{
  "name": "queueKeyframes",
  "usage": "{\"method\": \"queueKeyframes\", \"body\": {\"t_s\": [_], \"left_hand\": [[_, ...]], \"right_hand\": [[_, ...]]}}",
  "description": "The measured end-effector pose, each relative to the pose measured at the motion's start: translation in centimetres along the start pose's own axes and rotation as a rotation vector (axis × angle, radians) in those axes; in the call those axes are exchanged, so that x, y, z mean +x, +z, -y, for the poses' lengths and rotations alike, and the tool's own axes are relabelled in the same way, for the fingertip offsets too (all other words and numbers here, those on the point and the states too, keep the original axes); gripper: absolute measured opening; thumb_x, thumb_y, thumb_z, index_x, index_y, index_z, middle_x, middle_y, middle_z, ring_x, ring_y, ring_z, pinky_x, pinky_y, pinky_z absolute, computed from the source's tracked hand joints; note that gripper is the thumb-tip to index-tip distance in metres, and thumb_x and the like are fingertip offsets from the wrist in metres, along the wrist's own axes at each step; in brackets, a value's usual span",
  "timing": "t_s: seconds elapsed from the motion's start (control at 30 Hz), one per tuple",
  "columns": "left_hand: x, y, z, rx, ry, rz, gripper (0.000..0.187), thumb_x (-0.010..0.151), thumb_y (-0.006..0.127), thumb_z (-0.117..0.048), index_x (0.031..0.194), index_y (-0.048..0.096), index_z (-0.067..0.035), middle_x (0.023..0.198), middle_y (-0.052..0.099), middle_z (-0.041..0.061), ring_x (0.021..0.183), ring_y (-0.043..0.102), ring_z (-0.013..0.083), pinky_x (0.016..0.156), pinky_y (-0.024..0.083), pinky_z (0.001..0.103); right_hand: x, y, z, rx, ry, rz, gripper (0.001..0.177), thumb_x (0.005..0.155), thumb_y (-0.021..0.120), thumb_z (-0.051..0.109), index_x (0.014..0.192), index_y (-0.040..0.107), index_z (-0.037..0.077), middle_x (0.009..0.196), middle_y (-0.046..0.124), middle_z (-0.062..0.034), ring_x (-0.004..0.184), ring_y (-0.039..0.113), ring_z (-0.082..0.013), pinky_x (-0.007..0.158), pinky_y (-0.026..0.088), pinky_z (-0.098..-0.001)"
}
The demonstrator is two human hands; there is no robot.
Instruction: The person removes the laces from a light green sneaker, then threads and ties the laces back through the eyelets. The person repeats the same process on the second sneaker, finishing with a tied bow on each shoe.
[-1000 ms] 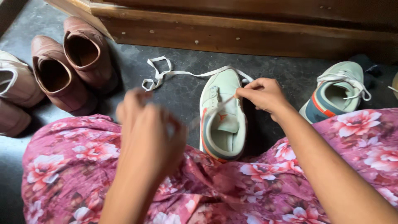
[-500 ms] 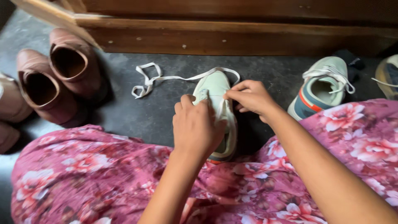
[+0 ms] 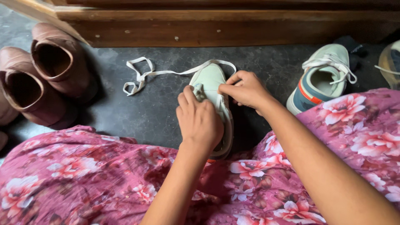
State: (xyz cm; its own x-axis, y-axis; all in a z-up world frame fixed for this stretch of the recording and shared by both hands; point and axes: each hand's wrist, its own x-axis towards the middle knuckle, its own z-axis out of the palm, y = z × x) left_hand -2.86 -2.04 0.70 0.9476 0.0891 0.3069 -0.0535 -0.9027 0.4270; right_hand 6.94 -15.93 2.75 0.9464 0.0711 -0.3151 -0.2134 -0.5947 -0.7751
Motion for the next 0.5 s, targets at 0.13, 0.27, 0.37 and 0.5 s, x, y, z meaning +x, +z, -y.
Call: {"method": "queueKeyframes", "body": {"t_s": [0.13,0.27,0.37,0.5], "left_hand": [[-0.4,-0.1,-0.2,-0.004,0.038,-0.097,0.031,0.070,0.069,-0.014,0.092,0.074,0.008,0.142,0.043,0.033,0.123,0.045,0.0467,0.090,0.044,0.053],[0.0,-1.7,-0.5,-0.148,0.050,-0.030,0.020,0.067,0.072,-0.011,0.082,0.077,0.000,0.139,0.044,0.033,0.127,0.043,0.0485,0.100,0.043,0.052],[-0.2,-4.4,-0.2,-0.376,0.075,0.069,0.013,0.069,0.077,-0.014,0.077,0.079,-0.005,0.136,0.044,0.032,0.128,0.041,0.0500,0.106,0.040,0.051],[-2.0,-10.4,1.7,-0.622,0.100,0.384,0.021,0.071,0.080,-0.019,0.086,0.076,-0.005,0.135,0.046,0.024,0.132,0.044,0.0421,0.110,0.040,0.045]], "right_hand": [[-0.2,0.1,0.2,-0.016,-0.017,-0.009,0.037,0.072,0.082,0.028,0.095,0.069,0.002,0.076,0.074,-0.0095,0.060,0.065,-0.0144,0.053,0.052,-0.0286],[-0.3,0.1,0.5,-0.026,-0.004,-0.003,0.037,0.073,0.081,0.027,0.097,0.069,0.002,0.076,0.074,-0.0117,0.060,0.064,-0.0157,0.053,0.051,-0.0293],[0.0,0.0,0.0,0.044,-0.010,0.023,0.036,0.074,0.079,0.028,0.098,0.068,0.004,0.079,0.075,-0.0087,0.062,0.066,-0.0135,0.054,0.053,-0.0285],[0.4,0.0,-0.5,0.026,-0.018,0.012,0.040,0.074,0.079,0.027,0.105,0.068,0.003,0.081,0.075,-0.0093,0.063,0.065,-0.0151,0.055,0.052,-0.0299]]}}
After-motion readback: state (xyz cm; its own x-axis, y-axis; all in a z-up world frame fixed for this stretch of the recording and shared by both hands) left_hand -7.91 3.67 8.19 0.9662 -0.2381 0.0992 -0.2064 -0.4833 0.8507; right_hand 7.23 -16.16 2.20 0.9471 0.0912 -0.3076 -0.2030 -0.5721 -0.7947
